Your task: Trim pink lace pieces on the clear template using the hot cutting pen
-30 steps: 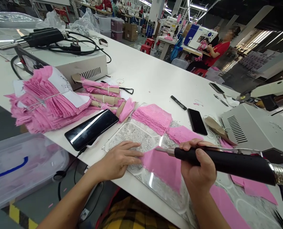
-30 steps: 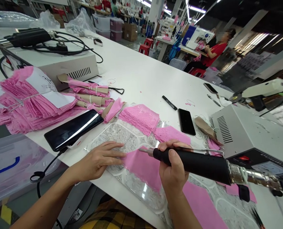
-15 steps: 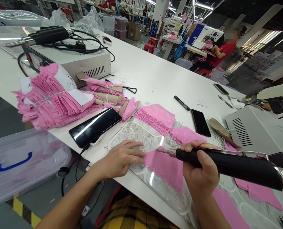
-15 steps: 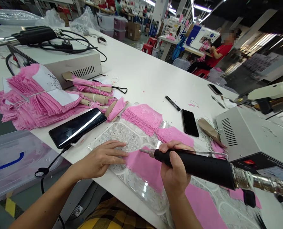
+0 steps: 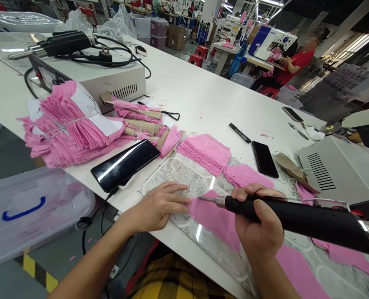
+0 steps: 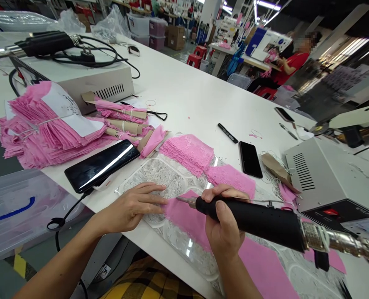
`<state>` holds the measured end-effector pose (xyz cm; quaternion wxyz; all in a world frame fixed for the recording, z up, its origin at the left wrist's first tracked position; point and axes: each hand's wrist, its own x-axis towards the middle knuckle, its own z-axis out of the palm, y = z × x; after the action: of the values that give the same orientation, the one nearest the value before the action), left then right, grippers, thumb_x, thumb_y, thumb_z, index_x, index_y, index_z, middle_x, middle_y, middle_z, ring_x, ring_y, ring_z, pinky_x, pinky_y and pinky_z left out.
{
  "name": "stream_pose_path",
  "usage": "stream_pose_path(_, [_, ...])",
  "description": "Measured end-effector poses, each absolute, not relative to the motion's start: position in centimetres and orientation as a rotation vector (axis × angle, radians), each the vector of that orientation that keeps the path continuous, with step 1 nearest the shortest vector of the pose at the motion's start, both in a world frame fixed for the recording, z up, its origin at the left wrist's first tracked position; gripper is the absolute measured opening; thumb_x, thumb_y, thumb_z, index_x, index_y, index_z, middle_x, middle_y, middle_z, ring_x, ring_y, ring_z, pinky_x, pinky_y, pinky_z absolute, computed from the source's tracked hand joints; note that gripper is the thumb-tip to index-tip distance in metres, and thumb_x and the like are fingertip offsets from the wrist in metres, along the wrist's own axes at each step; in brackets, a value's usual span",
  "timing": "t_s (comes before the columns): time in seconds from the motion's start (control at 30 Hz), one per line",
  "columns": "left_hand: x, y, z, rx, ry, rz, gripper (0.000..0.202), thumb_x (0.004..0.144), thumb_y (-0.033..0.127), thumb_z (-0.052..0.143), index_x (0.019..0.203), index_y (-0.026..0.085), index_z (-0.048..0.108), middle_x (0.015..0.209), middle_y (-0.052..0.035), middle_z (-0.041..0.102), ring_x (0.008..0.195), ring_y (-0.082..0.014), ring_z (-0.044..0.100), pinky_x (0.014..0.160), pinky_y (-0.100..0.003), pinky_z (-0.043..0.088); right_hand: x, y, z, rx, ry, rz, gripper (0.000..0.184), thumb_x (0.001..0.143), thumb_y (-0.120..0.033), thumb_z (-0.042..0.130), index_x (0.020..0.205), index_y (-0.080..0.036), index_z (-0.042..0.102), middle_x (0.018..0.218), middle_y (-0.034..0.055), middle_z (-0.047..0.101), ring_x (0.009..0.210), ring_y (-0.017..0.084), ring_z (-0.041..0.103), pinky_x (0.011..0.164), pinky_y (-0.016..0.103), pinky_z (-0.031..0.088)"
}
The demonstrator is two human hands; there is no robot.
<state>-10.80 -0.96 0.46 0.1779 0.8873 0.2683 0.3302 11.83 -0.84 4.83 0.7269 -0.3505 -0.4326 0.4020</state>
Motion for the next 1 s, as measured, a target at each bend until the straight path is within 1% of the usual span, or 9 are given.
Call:
stream_pose_path(0.17, [-10.9,-0.9,0.5,2.496,0.755,0.935,0.050,0.077,-0.005,0.040,0.106,0.023,0.069,0.113,0.0011,0.071,0.126,-0.0228,0.053,0.104,-0.044,0.044,11.8,-0.9,4.8,-0.782,-0.947,0.891,0.009,0.072,-0.018,0.062,0.080,-0.021,0.058,0.078,-0.0025,0.059,0.063,0.011,0.056,0.066,0.032,0.050])
stream_pose_path(0.3, [-11.0,-0.9,0.5,2.496,0.745,0.947,0.051,0.078,-0.005,0.039,0.107,0.024,0.069,0.113,0.0011,0.071,0.127,-0.0216,0.052,0.105,-0.043,0.044,12.1,-0.7,5.4,-0.810,-0.872,0.895,0.012,0.069,-0.021,0.063,0.080,-0.021,0.058,0.077,-0.0028,0.057,0.061,0.010,0.055,0.063,0.031,0.048])
stream_pose_path(0.5, [-11.2,-0.8,0.3,2.508,0.738,0.944,0.055,0.076,-0.007,0.038,0.109,0.024,0.068,0.119,0.0017,0.069,0.130,-0.0213,0.049,0.106,-0.043,0.044,15.0,-0.3,6.3,-0.879,-0.776,0.776,0.013,0.066,-0.021,0.063,0.078,-0.021,0.057,0.076,-0.0037,0.052,0.062,0.009,0.052,0.065,0.030,0.048])
stream_pose_path(0.67, [-11.3,-0.5,0.2,2.550,0.739,0.875,0.059,0.075,-0.007,0.036,0.113,0.025,0.067,0.123,0.0019,0.067,0.132,-0.0215,0.047,0.106,-0.044,0.044,17.0,-0.7,5.8,-0.916,-0.762,0.692,0.012,0.066,-0.020,0.062,0.077,-0.021,0.057,0.077,-0.0035,0.053,0.062,0.009,0.053,0.066,0.030,0.048])
stream_pose_path(0.9, [-11.2,-0.4,0.6,2.569,0.722,0.894,0.056,0.076,-0.008,0.035,0.110,0.024,0.067,0.121,0.0019,0.068,0.131,-0.0200,0.048,0.105,-0.042,0.044,15.9,-0.6,5.5,-0.883,-0.780,0.734,0.014,0.066,-0.021,0.064,0.078,-0.022,0.058,0.078,-0.0033,0.054,0.062,0.010,0.055,0.065,0.031,0.048])
stream_pose_path(1.0, [-11.2,-0.4,0.6,2.568,0.724,0.899,0.055,0.077,-0.008,0.035,0.109,0.023,0.067,0.121,0.0015,0.068,0.131,-0.0199,0.048,0.104,-0.041,0.045,15.6,-0.4,5.3,-0.869,-0.789,0.755,0.014,0.066,-0.020,0.065,0.078,-0.022,0.058,0.078,-0.0037,0.055,0.062,0.010,0.055,0.067,0.031,0.049])
